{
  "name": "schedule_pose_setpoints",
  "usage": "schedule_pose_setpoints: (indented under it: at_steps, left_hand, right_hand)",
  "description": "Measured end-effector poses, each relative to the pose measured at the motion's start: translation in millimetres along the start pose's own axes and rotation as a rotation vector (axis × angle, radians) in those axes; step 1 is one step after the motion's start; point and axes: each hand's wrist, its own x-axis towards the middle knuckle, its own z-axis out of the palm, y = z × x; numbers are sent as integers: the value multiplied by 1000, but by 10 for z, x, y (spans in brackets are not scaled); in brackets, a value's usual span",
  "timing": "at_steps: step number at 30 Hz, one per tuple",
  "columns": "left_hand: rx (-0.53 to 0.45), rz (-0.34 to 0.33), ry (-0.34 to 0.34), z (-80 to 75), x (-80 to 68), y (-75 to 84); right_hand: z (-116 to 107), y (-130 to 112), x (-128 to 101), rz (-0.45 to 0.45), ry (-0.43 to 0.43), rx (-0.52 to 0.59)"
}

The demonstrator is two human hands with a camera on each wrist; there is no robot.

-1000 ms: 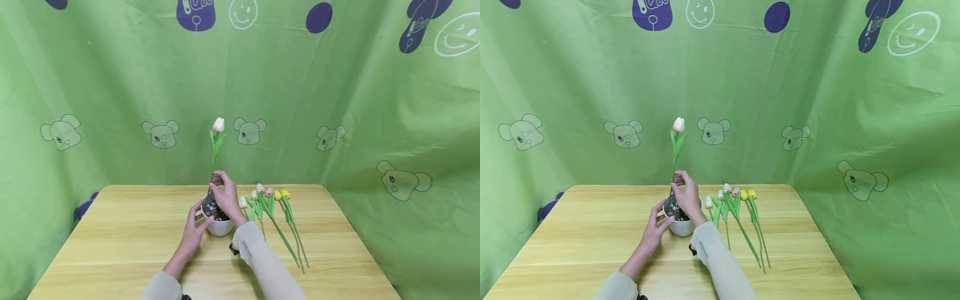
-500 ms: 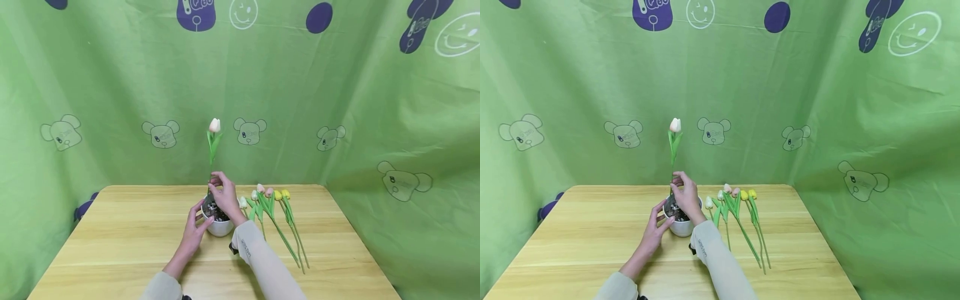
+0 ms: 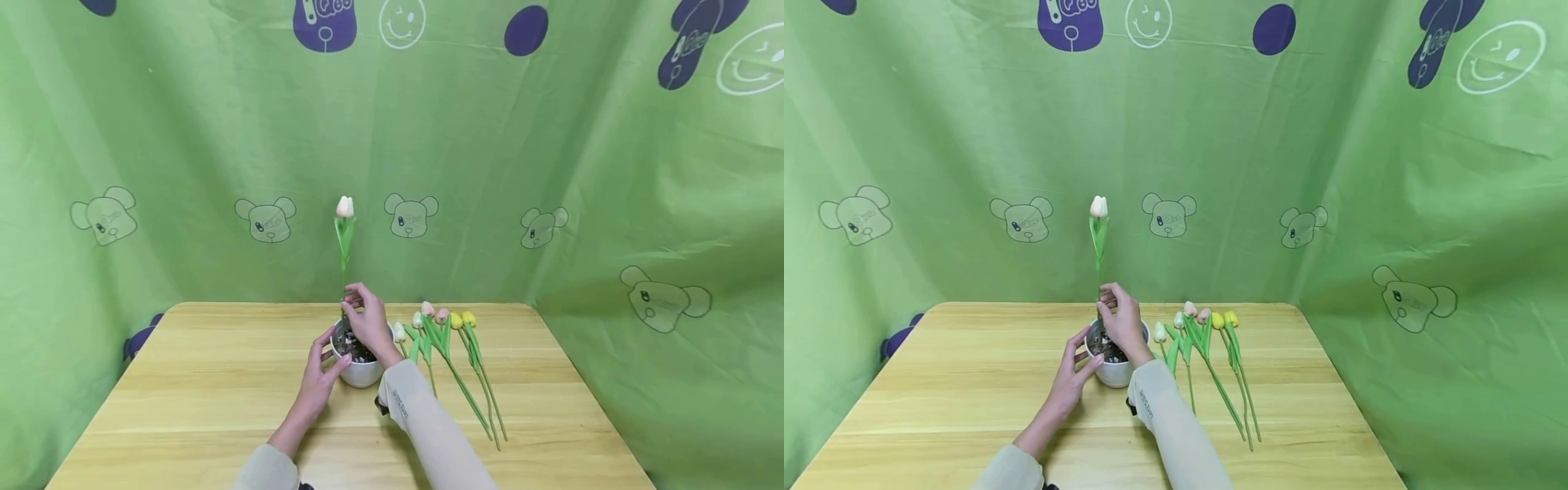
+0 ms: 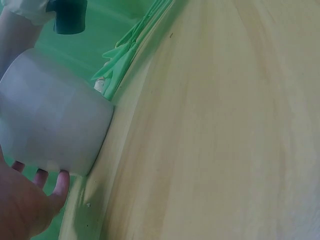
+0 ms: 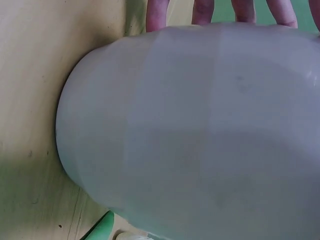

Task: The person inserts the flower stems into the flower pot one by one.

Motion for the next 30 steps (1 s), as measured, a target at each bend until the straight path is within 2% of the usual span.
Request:
schedule_pose_setpoints:
  at_steps: [10,19,30]
  left_hand:
    - [9,-5,-2,10,-6,-2]
    - [14,14,3,-10,6,0]
    - [10,18,-2,-5,11,4]
  right_hand:
    - [13,28,23,17,2,-55]
    - [29,27,30,43,-26,-63]
    - [30,58,42,58,-22,-77]
